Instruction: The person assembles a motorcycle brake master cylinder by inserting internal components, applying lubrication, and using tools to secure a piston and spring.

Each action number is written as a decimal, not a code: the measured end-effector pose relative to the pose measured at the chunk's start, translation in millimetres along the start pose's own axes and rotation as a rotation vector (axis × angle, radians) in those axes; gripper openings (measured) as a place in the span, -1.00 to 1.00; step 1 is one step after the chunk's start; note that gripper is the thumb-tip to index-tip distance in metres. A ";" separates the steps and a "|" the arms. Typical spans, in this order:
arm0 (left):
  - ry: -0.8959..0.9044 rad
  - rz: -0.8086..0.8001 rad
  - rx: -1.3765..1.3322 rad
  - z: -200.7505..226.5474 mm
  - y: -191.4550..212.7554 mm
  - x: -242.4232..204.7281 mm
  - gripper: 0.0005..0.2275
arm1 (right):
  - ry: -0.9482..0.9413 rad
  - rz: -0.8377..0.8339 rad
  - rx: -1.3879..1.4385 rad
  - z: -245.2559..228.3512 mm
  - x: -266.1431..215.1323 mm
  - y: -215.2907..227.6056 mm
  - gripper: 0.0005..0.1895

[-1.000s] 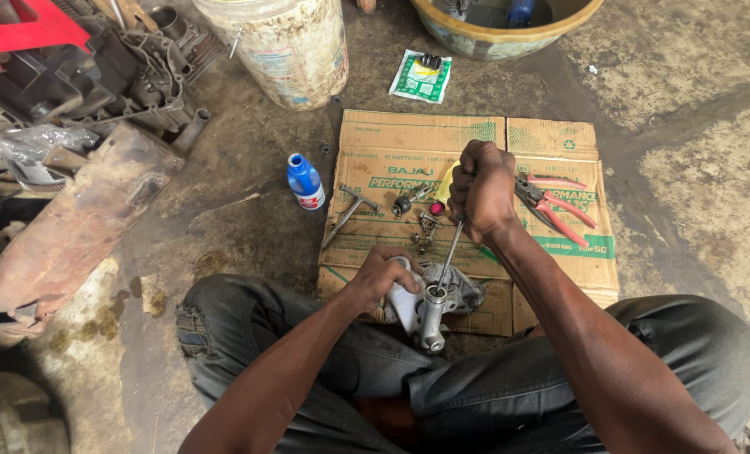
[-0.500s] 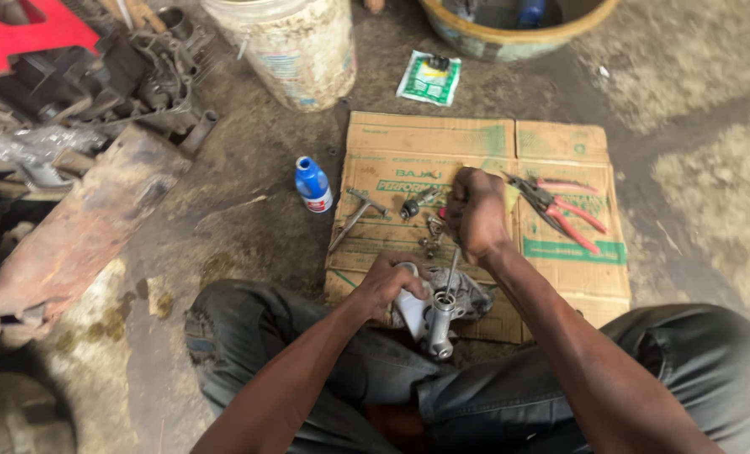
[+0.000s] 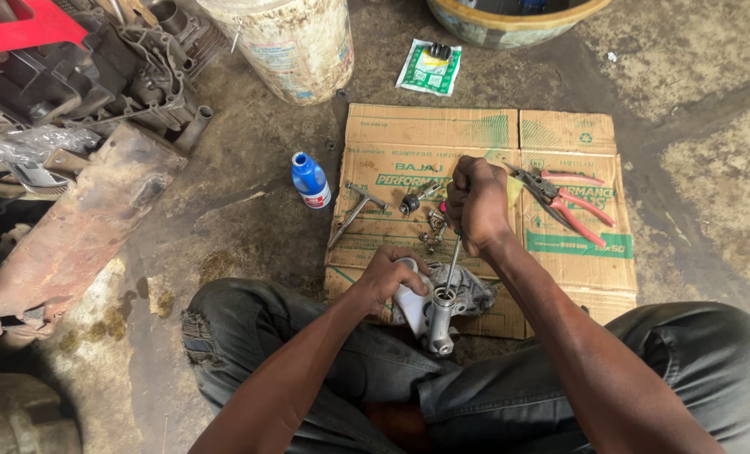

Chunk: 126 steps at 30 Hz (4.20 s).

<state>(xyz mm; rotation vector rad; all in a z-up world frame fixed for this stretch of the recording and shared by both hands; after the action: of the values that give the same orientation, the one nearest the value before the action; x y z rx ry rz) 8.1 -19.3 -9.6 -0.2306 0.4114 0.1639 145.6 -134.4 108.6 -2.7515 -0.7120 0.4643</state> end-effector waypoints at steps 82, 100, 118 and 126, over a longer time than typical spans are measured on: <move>-0.230 -0.017 0.249 22.7 4.6 -11.6 -0.73 | 0.072 -0.113 0.046 -84.3 23.3 30.0 -0.79; -0.282 0.024 -0.811 69.5 38.6 3.2 -0.59 | 0.156 -0.278 -1.453 3.6 44.8 95.0 -0.42; -0.169 0.154 -0.410 79.3 21.8 40.7 -0.42 | -0.380 -0.201 -0.206 32.1 10.8 37.3 -0.46; -0.125 -0.006 -0.256 53.5 17.3 39.0 -0.46 | -0.056 -0.080 -0.701 26.0 19.4 32.9 -0.67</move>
<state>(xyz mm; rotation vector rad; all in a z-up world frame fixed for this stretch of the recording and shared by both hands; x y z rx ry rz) 59.9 15.2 18.7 -0.4714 0.2650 0.2246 166.1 -148.1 69.5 -3.3343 -1.1795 0.3137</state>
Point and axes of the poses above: each hand's wrist, its own x-axis towards the middle knuckle, its own y-axis out of the back of the hand, z = x × y, the point moved 1 cm from there along x, towards the middle knuckle, and after that the axes turned 2 degrees about -x, right-handed, at the moved point
